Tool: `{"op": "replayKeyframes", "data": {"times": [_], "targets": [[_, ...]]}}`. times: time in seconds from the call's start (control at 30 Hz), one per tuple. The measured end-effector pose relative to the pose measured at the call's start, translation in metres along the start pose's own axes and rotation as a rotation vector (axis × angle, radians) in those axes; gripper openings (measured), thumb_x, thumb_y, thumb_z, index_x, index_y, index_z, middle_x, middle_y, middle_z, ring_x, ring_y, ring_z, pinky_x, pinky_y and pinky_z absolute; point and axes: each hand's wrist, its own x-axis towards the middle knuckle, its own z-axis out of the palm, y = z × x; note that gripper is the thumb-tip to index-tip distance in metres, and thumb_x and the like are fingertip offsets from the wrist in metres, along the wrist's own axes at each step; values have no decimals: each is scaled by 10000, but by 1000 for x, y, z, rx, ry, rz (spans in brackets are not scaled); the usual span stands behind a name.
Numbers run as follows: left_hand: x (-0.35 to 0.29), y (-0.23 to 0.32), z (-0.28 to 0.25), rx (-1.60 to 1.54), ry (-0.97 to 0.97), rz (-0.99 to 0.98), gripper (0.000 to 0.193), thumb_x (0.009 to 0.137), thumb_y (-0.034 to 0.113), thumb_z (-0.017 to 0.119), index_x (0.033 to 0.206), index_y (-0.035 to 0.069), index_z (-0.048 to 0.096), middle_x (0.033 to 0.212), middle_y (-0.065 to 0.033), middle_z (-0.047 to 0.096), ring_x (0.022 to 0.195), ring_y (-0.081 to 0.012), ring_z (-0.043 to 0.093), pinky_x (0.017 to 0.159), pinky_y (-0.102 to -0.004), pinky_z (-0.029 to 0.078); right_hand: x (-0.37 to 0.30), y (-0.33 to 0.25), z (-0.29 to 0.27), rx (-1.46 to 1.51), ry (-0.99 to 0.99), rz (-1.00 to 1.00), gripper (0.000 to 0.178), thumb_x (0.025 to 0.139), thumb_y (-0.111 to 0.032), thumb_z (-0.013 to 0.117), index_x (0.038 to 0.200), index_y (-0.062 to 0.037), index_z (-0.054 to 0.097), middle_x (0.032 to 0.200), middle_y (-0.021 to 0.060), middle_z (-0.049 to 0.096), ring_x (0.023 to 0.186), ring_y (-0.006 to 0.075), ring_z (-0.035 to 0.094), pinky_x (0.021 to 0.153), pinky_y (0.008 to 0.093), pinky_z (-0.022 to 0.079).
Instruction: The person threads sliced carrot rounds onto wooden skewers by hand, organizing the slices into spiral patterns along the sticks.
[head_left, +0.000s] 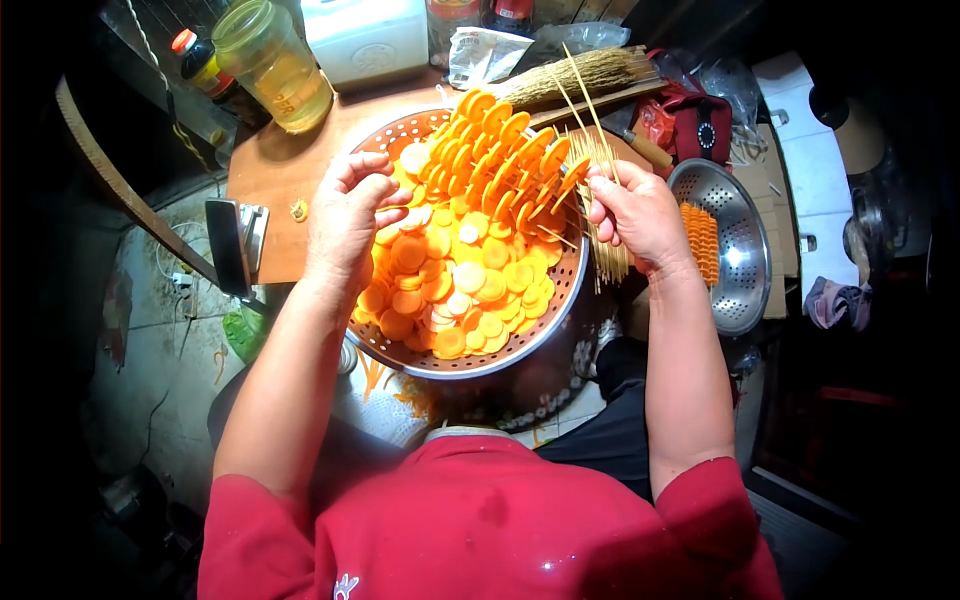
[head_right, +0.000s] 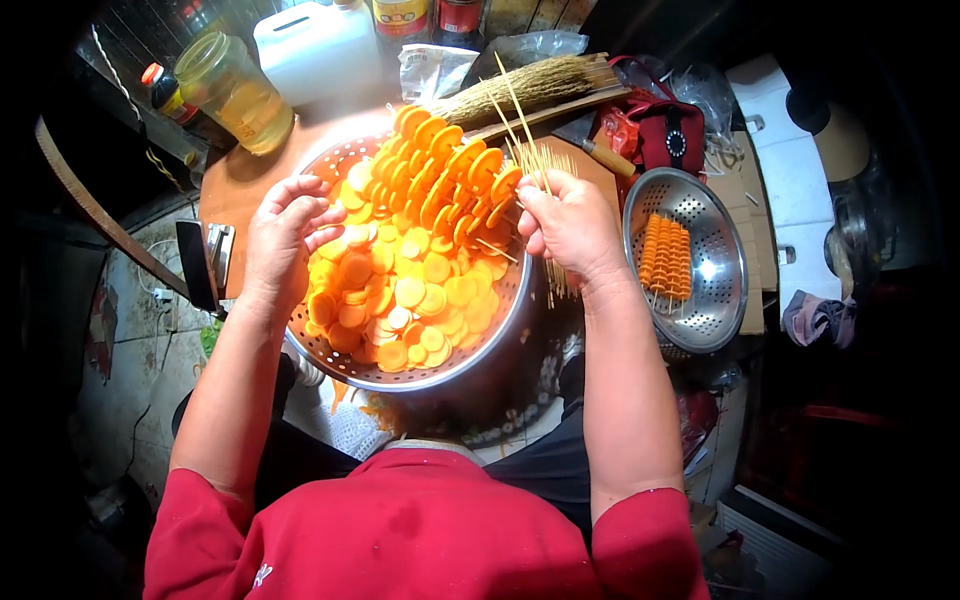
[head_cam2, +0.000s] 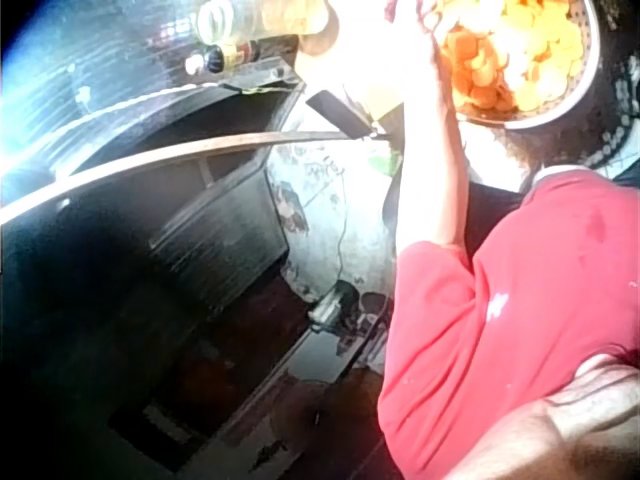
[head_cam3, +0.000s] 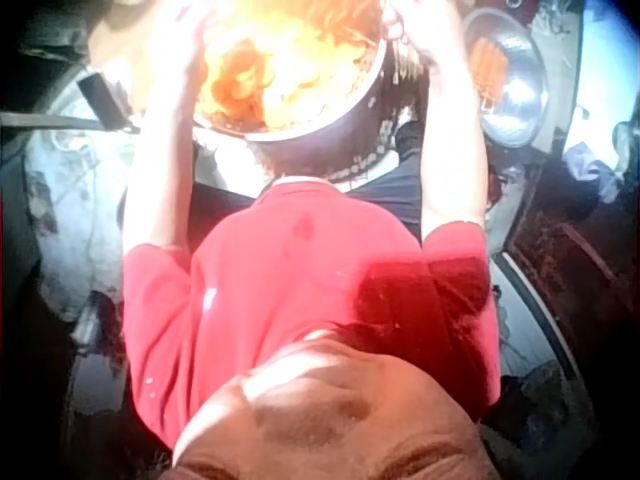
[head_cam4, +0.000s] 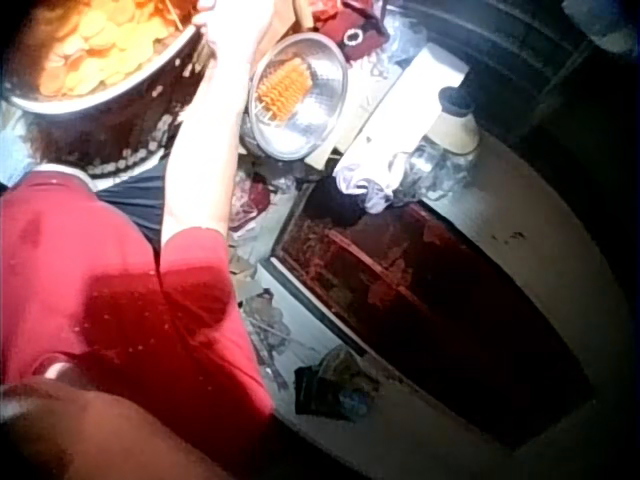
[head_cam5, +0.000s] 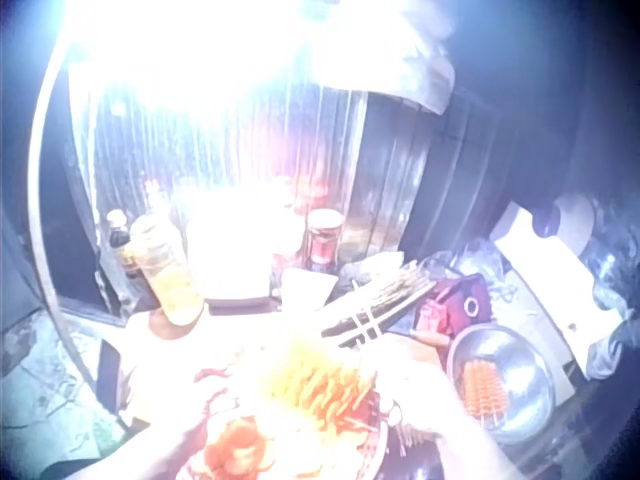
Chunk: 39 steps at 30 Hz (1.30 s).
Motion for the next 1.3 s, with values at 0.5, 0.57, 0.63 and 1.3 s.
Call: {"op": "replayKeyframes", "data": {"times": [0.5,0.57,0.63,1.3], "targets": [[0,-8,-7,70,-61,-101,186,849,87,569,1031,55,541,969,-67,571,789,-178,635,662,-259,535,7,12,7,-79,107,-28,208,887,-166,567,1000,-5,632,664,6,582,490,45,489,459,183,400],[1,-9,-8,89,-57,-112,186,850,92,571,1030,57,540,966,-67,570,789,-176,634,658,-257,534,9,16,6,-87,117,-26,214,884,-163,568,1003,2,633,670,8,586,498,45,494,467,185,409],[4,-11,-11,117,-58,-129,186,850,100,568,1029,57,538,966,-67,569,788,-172,633,658,-252,530,11,21,5,-127,162,-18,227,879,-164,573,1005,11,642,689,7,594,520,43,505,497,192,432],[1,-16,-10,301,-106,-170,164,828,52,576,991,36,563,863,-39,589,715,-111,602,619,-218,493,-15,14,0,-733,281,-258,256,876,-252,527,973,-51,652,789,193,636,745,342,621,694,382,472]]}}
